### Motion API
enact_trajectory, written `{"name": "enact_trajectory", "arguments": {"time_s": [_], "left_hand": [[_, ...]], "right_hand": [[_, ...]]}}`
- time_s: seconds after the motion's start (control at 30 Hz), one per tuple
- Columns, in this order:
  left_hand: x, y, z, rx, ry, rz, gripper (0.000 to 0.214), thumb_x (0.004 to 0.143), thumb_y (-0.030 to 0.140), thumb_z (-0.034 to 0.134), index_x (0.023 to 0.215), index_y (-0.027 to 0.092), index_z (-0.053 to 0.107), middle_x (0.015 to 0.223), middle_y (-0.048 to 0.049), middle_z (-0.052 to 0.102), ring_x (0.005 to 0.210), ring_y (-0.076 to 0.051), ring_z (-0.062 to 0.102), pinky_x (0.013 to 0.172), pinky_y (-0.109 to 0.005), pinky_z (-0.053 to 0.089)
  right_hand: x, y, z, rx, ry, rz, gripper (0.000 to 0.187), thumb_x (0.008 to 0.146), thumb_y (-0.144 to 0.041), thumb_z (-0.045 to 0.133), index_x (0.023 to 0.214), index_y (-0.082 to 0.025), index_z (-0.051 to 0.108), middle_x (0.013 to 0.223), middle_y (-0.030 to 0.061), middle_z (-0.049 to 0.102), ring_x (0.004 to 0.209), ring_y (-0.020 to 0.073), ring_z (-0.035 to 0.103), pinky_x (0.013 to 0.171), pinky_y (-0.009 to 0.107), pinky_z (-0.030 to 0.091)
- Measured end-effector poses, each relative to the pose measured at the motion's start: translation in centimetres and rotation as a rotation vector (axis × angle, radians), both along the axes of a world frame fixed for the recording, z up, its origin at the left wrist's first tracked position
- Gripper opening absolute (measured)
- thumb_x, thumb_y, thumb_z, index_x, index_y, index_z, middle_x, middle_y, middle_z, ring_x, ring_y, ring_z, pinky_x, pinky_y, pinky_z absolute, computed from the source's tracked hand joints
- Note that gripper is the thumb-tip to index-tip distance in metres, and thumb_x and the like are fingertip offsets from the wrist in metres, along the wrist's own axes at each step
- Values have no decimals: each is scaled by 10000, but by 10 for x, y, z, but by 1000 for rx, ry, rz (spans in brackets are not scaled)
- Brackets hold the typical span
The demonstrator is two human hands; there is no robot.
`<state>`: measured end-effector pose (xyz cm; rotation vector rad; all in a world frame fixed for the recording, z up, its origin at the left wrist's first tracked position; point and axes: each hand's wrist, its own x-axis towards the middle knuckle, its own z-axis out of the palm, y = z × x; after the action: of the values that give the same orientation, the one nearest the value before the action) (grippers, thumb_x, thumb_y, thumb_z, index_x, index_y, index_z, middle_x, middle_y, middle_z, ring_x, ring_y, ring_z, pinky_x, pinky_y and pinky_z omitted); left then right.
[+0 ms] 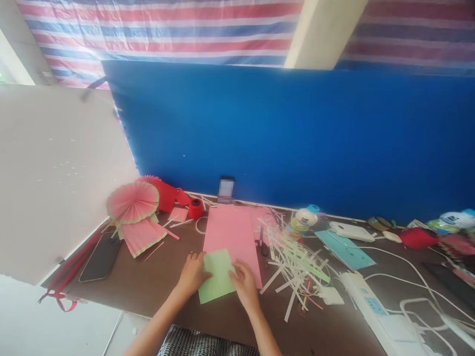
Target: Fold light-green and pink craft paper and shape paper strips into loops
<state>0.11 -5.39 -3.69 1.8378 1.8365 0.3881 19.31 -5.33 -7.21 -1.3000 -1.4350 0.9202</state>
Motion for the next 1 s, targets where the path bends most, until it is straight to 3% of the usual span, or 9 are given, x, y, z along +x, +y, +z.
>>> {"name": "enact_trajectory", "arguments": {"time_s": [0.17, 0.3, 0.43, 0.53, 0.63, 0.73, 1.0], "left_hand": [[-6, 1, -16, 72, -22, -77, 472, 656, 313, 611, 1103, 185, 524, 1031, -114, 538, 1072, -307, 399, 904, -410, 293], [-9, -4, -17, 168, -157, -1, 543, 661, 296, 609, 1176, 204, 464, 1126, -119, 473, 1078, -294, 388, 891, -411, 326], [-9, 9, -10, 258, -528, 218, 587, 729, 341, 542, 1257, 192, 331, 1206, -127, 448, 1129, -258, 401, 909, -408, 340], [-6, 34, -2, 122, -908, 278, 543, 748, 394, 516, 1211, 162, 352, 1001, -107, 583, 917, -207, 561, 781, -344, 434], [-1, 61, 4, 49, -980, 149, 355, 726, 393, 543, 966, 131, 541, 794, -61, 621, 762, -170, 585, 702, -285, 441], [3, 80, 2, 89, -959, 86, 271, 689, 378, 582, 785, 124, 581, 679, -23, 590, 650, -132, 551, 613, -236, 417], [2, 88, -24, 90, -1018, 36, 331, 704, 445, 566, 788, 125, 565, 591, 9, 559, 548, -102, 507, 515, -199, 362]], "right_hand": [[-2, 10, 11, -179, 81, -29, 375, 643, -323, 621, 969, -149, 554, 934, 106, 633, 825, 217, 621, 731, 355, 508], [0, 19, 25, -193, 42, 72, 264, 660, -350, 607, 830, -149, 613, 735, 60, 659, 684, 199, 619, 650, 323, 493], [11, 33, 30, -201, 241, 22, 268, 633, -390, 650, 736, -145, 615, 723, 69, 667, 710, 210, 617, 664, 310, 469], [22, 45, 30, -243, 360, -46, 310, 584, -402, 696, 738, -146, 611, 728, 70, 673, 724, 223, 620, 680, 315, 462], [31, 56, 31, -258, 346, -51, 327, 591, -418, 692, 770, -156, 616, 768, 68, 675, 782, 230, 617, 718, 315, 453], [35, 66, 34, -215, 272, -91, 367, 614, -443, 669, 848, -167, 608, 793, 68, 675, 810, 233, 612, 722, 315, 450], [28, 72, 23, -77, 208, -29, 313, 664, -464, 616, 747, -162, 597, 766, 74, 669, 746, 213, 611, 673, 306, 466]]}}
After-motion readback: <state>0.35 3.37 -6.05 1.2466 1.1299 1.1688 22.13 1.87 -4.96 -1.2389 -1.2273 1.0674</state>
